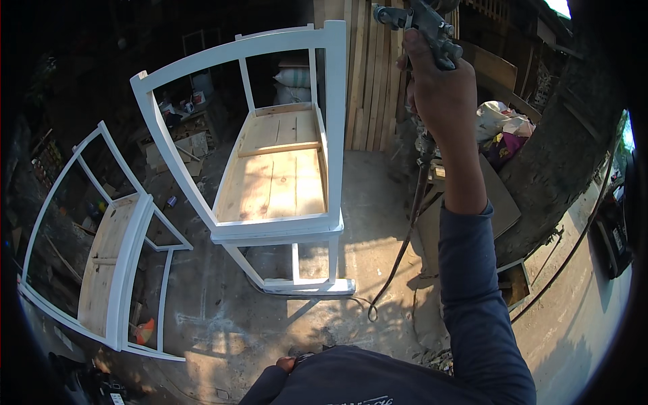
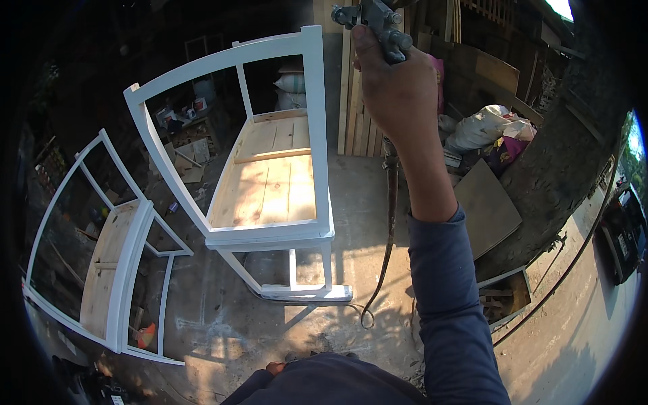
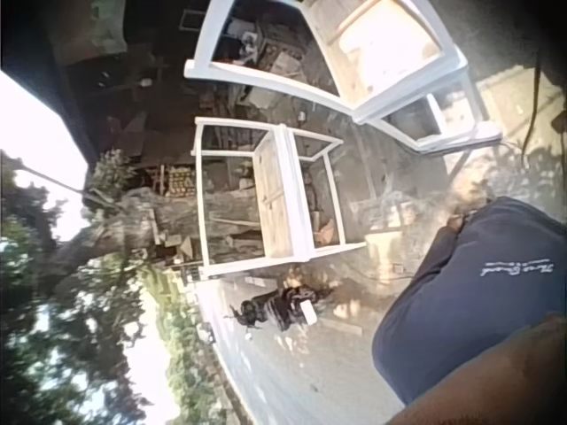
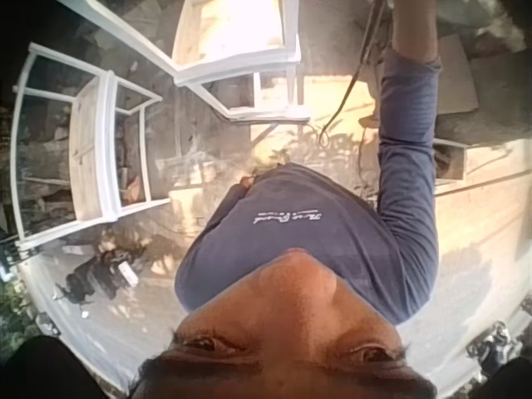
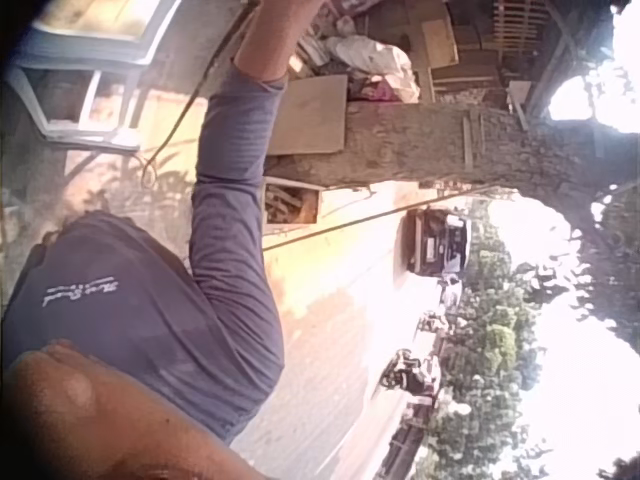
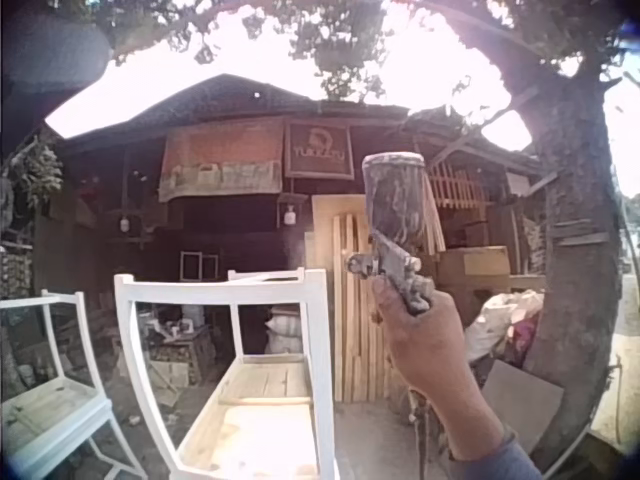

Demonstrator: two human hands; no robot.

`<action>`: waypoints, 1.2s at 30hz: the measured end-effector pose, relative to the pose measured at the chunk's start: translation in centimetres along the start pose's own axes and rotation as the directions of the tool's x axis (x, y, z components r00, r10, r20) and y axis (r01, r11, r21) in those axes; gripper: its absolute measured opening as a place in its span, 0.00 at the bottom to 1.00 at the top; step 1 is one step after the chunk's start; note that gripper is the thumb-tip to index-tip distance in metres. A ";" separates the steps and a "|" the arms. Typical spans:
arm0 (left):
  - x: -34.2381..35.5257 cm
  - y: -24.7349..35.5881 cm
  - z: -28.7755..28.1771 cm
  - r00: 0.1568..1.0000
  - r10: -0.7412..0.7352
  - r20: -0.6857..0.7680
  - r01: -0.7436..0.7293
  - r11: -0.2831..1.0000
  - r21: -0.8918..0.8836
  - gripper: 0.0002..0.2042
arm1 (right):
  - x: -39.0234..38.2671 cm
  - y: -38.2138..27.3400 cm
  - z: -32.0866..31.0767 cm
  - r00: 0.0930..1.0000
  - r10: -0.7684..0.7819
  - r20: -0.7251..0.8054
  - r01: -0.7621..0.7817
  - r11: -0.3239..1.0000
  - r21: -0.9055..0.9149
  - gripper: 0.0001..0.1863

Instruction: Spray painting wooden furniture frames with white paint using a compressed air spray gun.

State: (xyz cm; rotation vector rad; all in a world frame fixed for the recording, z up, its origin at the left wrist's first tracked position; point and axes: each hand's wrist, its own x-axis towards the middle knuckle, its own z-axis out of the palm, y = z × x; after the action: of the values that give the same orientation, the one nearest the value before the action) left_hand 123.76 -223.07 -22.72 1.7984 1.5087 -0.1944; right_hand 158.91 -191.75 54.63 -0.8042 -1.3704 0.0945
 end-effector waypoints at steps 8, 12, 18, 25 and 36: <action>1.3 -2.8 -0.9 0.997 0.073 0.015 -0.074 0.980 0.184 0.16 | -13.1 4.0 -0.3 0.955 0.235 0.180 -0.207 0.965 -0.163 0.17; 1.8 -7.0 -0.6 0.986 0.163 -0.046 -0.158 0.982 0.102 0.16 | -21.4 7.3 0.1 0.909 0.369 0.194 -0.313 0.911 -0.267 0.13; 3.9 -15.4 -5.0 0.949 0.214 0.233 -0.270 0.932 0.243 0.20 | -33.3 9.3 2.9 0.714 0.690 0.117 -0.587 0.681 -0.437 0.12; 5.9 -21.7 -18.7 0.884 0.216 0.414 -0.365 0.873 0.324 0.15 | -43.7 11.2 9.5 0.632 0.768 -0.104 -0.676 0.480 -0.558 0.12; -1.0 -34.6 -25.3 0.971 -0.034 0.237 0.006 0.993 0.121 0.21 | -40.8 10.4 21.1 0.771 0.573 -0.277 -0.621 0.581 -0.526 0.12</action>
State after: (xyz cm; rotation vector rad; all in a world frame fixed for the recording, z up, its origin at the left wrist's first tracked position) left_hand 83.81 -207.64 -20.12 1.7810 1.3682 -0.5029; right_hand 134.30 -195.07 14.61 -1.7903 -0.9869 0.1626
